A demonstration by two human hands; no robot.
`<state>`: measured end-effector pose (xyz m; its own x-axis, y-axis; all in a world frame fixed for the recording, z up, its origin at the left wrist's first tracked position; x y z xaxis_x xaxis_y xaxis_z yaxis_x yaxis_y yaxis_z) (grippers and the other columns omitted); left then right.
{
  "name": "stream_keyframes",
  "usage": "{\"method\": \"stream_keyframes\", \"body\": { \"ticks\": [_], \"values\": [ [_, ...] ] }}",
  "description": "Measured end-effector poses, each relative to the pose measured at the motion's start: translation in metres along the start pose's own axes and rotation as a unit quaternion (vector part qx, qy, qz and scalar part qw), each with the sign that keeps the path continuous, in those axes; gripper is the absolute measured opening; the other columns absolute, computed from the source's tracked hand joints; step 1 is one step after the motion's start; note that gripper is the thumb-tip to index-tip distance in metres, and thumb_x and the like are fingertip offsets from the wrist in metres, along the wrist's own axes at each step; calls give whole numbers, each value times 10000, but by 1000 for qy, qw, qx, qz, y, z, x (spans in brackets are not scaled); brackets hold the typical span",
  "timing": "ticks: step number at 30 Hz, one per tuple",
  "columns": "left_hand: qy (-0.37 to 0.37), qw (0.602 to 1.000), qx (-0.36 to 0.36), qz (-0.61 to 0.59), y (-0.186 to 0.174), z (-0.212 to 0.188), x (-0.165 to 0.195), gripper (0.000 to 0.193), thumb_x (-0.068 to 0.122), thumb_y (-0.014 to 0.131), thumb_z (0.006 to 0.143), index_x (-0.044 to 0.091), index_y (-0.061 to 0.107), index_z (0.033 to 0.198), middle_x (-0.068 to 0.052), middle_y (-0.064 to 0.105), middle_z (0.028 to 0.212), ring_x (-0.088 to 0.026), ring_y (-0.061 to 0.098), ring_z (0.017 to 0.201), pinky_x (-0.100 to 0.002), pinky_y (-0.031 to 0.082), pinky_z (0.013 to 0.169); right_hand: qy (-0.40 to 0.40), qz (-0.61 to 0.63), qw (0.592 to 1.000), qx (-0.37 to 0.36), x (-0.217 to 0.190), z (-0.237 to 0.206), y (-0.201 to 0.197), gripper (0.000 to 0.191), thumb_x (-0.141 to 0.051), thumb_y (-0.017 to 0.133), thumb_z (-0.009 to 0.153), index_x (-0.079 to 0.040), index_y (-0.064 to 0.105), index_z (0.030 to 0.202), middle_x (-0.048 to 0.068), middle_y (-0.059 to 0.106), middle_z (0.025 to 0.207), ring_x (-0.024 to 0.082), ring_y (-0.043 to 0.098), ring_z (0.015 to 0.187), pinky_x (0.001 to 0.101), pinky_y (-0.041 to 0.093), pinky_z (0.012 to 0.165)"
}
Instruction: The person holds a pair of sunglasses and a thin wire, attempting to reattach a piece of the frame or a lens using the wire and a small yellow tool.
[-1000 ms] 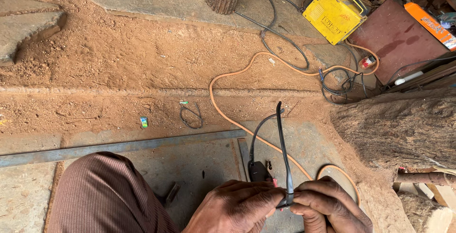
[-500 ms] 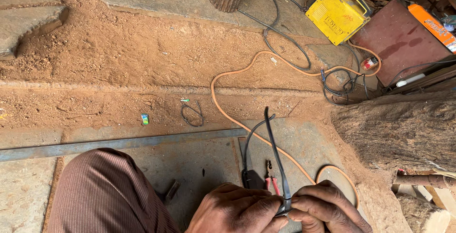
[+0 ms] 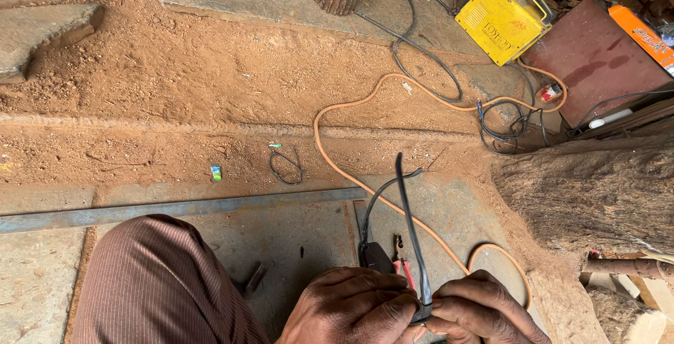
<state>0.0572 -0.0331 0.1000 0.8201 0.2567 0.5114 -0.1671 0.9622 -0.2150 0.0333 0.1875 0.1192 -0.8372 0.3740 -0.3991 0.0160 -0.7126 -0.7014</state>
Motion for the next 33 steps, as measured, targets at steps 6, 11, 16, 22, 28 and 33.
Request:
{"method": "stream_keyframes", "body": {
  "ticks": [6,11,16,22,28,33],
  "values": [
    [-7,1000,-24,-19,-2,-5,-1,203,216,777,975,53,678,1045,-102,777,1000,-254,803,1041,-415,638,965,18,36,999,-12,2,-5,1,437,-92,878,731,-20,704,1125,154,724,1042,250,724,899,362,665,764],
    [-24,999,-27,-20,0,-8,-2,180,211,781,964,71,685,1024,-88,783,977,-245,804,1012,-403,632,911,27,27,999,-32,-2,-6,-1,449,-81,880,726,-14,699,1133,145,726,1061,260,732,917,361,686,790],
    [-25,999,-23,-20,3,-10,-5,157,210,783,958,83,712,1017,-85,786,964,-238,803,985,-389,631,853,19,53,996,-75,-3,1,-2,446,-101,828,735,4,700,1149,183,715,1089,303,717,950,410,670,833],
    [-52,996,-5,-74,4,-13,-12,149,194,802,963,63,734,978,-101,783,923,-249,802,921,-397,640,845,33,-1,999,-5,1,-4,3,246,-167,820,854,-51,725,1049,72,732,975,179,744,910,349,600,811],
    [-138,981,30,-129,-4,-15,-19,172,173,774,909,13,731,955,-126,786,888,-274,823,902,-413,646,871,507,452,629,379,53,5,-1,171,-128,579,1054,21,649,1103,159,703,972,239,695,846,355,614,762],
    [-158,981,55,-103,-7,-12,-23,171,142,781,846,-7,735,916,-137,784,852,-276,824,859,-418,658,829,439,353,788,246,26,20,-3,231,-52,534,959,72,580,1148,197,723,1065,343,754,1037,425,592,871]
  ]
}}
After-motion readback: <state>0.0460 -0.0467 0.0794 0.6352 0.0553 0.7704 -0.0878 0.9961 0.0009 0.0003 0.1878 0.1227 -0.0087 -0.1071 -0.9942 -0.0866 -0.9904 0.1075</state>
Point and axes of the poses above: each hand's wrist, its own z-axis towards the middle knuckle, its own y-axis out of the palm, x = y × z, the point moved 5 cm from there along z, towards the middle knuckle
